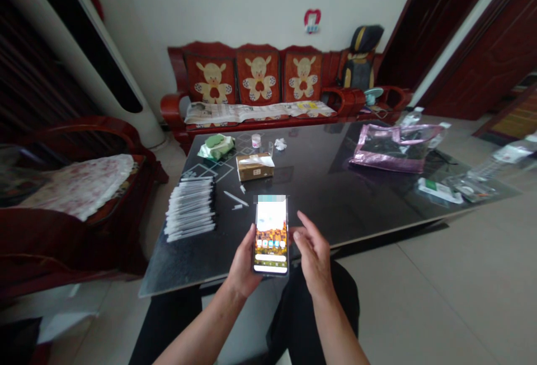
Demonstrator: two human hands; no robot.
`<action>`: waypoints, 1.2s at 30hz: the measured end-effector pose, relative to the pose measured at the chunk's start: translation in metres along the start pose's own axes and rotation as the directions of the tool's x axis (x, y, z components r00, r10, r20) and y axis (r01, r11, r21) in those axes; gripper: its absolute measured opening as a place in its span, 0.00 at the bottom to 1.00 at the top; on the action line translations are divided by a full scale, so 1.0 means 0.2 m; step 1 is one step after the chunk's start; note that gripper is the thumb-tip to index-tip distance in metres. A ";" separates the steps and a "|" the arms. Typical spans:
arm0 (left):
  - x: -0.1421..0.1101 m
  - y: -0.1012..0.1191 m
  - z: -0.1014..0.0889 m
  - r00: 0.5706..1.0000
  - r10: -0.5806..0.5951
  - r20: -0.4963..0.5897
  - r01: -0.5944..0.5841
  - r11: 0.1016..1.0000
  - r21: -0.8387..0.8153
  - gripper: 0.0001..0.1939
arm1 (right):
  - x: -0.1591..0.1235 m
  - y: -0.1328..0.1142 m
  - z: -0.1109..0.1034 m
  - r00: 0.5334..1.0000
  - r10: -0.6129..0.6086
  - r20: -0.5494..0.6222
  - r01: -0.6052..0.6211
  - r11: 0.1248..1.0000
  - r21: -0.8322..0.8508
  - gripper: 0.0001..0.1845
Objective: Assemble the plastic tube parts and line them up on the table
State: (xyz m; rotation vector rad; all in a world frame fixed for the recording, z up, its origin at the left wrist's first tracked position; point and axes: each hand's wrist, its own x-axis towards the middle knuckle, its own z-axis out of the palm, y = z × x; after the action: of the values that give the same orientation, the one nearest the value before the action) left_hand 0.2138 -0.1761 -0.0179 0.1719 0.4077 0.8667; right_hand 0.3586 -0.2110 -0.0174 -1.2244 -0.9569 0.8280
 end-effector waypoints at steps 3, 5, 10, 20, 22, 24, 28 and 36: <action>-0.01 0.01 0.00 1.000 -0.006 0.000 0.006 1.000 -0.014 0.28 | 0.01 0.00 0.01 1.000 0.010 -0.026 -0.009 0.999 0.046 0.26; -0.03 0.02 0.00 1.000 -0.002 -0.001 0.002 1.000 -0.016 0.28 | 0.02 -0.01 0.03 0.999 0.017 -0.040 -0.015 0.998 0.067 0.27; -0.09 0.06 -0.01 1.000 -0.002 0.018 0.002 1.000 0.000 0.30 | 0.04 0.00 0.07 0.999 0.010 -0.045 -0.006 0.996 0.087 0.28; -0.17 0.19 -0.06 0.995 -0.024 0.099 0.021 0.999 0.033 0.32 | 0.08 0.00 0.10 0.999 -0.036 -0.013 0.037 0.997 0.074 0.28; -0.17 0.22 -0.08 0.995 -0.035 0.098 0.031 0.999 0.045 0.32 | 0.08 -0.02 0.11 1.000 -0.013 0.012 0.012 0.998 0.054 0.29; -0.17 0.27 -0.08 0.993 -0.055 0.108 0.048 0.997 0.059 0.33 | 0.07 -0.07 0.14 0.998 0.038 0.053 -0.040 0.999 0.025 0.30; -0.16 0.36 -0.07 0.984 -0.067 0.165 0.055 0.995 0.080 0.34 | 0.11 -0.18 0.23 0.990 0.079 0.113 -0.077 0.997 -0.028 0.29; -0.11 0.54 -0.05 0.974 -0.043 0.224 0.014 0.991 0.130 0.37 | 0.37 -0.24 0.51 0.978 0.146 0.151 -0.157 0.986 0.060 0.23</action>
State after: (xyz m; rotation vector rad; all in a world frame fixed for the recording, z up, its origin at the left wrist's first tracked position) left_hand 0.1216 -0.1247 0.0132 0.3789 0.2517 0.7830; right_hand 0.2934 -0.1135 0.0490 -1.1980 -0.9512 1.0766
